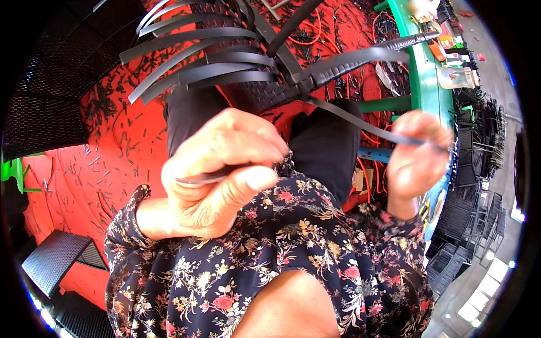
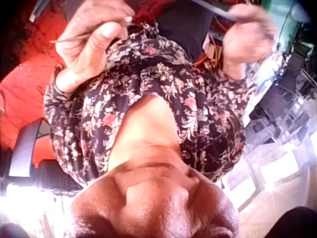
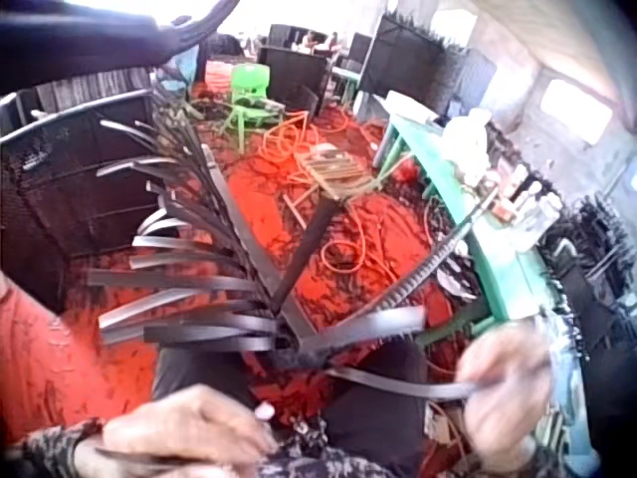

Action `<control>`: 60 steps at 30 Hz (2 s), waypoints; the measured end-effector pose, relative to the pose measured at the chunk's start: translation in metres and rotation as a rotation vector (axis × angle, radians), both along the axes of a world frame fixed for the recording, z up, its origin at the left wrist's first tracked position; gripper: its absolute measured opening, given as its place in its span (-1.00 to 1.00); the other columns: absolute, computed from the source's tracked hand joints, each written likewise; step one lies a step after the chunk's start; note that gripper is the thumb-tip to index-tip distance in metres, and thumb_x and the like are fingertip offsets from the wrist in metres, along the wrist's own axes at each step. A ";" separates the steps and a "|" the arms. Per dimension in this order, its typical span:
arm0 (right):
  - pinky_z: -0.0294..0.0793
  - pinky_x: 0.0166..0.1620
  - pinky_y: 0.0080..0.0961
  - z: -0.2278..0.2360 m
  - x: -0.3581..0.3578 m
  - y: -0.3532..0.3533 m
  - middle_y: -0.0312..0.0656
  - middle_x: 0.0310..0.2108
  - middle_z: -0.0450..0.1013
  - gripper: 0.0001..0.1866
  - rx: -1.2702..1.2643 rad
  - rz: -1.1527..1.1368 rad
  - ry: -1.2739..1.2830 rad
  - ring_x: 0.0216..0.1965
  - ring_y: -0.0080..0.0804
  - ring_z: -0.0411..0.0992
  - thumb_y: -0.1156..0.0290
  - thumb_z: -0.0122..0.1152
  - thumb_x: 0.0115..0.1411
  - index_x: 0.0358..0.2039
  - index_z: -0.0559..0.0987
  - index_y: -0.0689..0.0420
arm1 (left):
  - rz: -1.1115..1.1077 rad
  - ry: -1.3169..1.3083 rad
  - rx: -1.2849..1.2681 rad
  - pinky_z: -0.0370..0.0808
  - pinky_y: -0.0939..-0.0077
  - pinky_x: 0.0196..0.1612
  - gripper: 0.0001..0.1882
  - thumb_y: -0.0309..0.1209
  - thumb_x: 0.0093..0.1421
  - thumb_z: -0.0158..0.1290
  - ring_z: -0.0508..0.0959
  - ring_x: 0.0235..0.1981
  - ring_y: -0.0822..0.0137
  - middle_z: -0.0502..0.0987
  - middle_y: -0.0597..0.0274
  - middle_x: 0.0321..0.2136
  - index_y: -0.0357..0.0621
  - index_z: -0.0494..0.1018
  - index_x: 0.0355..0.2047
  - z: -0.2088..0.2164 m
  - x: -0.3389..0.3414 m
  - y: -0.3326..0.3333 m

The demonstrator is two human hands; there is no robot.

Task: The person weaves black plastic strips into the frame of a chair using a metal hook tool. They repeatedly pull the strips through the existing weave and tighten them to secure the pattern.

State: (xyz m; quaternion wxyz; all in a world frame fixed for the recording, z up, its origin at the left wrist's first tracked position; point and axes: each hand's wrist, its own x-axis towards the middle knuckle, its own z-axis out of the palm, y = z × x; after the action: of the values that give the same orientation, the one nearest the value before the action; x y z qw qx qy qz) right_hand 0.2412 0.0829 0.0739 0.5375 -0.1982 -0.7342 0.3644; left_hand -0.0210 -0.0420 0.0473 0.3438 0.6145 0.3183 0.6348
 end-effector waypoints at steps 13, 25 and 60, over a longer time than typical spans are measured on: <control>0.51 -0.04 -0.33 -0.062 -0.039 -0.075 0.02 -0.04 0.37 0.21 -0.197 0.243 -0.185 -0.12 -0.27 0.50 0.65 0.48 -0.17 0.35 -0.19 0.20 | -0.198 -0.451 -0.096 0.51 0.39 -0.29 -0.71 -0.33 0.35 -0.08 0.50 -0.44 0.26 0.43 -0.18 -0.26 -0.38 0.45 -0.29 -0.009 0.041 0.001; 0.24 -0.35 -0.76 -0.018 0.049 -0.031 -0.42 -0.47 0.26 -0.49 -0.010 -0.465 -0.577 -0.45 -0.71 0.21 0.45 0.15 0.21 0.15 0.33 0.34 | 0.342 0.831 0.674 0.39 0.06 0.01 -0.66 -0.58 -0.08 0.14 0.52 -0.10 -0.05 0.51 -0.09 -0.11 -0.37 0.48 -0.21 -0.004 -0.004 0.054; 0.29 -0.39 -0.42 0.101 -0.022 -0.006 -0.11 -0.52 0.30 -0.57 0.330 0.073 -1.271 -0.51 -0.27 0.31 0.62 0.08 0.14 0.06 0.49 0.20 | 0.396 1.104 0.479 -0.01 -0.18 0.23 -0.88 -0.51 0.01 0.11 0.51 -0.01 0.13 0.54 0.10 -0.18 -0.16 0.43 -0.41 0.010 -0.020 0.073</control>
State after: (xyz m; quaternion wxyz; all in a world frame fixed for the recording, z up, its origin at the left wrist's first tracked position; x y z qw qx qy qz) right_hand 0.2190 0.0769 0.1747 0.0099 -0.2646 -0.9612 0.0771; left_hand -0.0406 0.0314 0.0571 -0.1421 0.8407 0.4055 0.3295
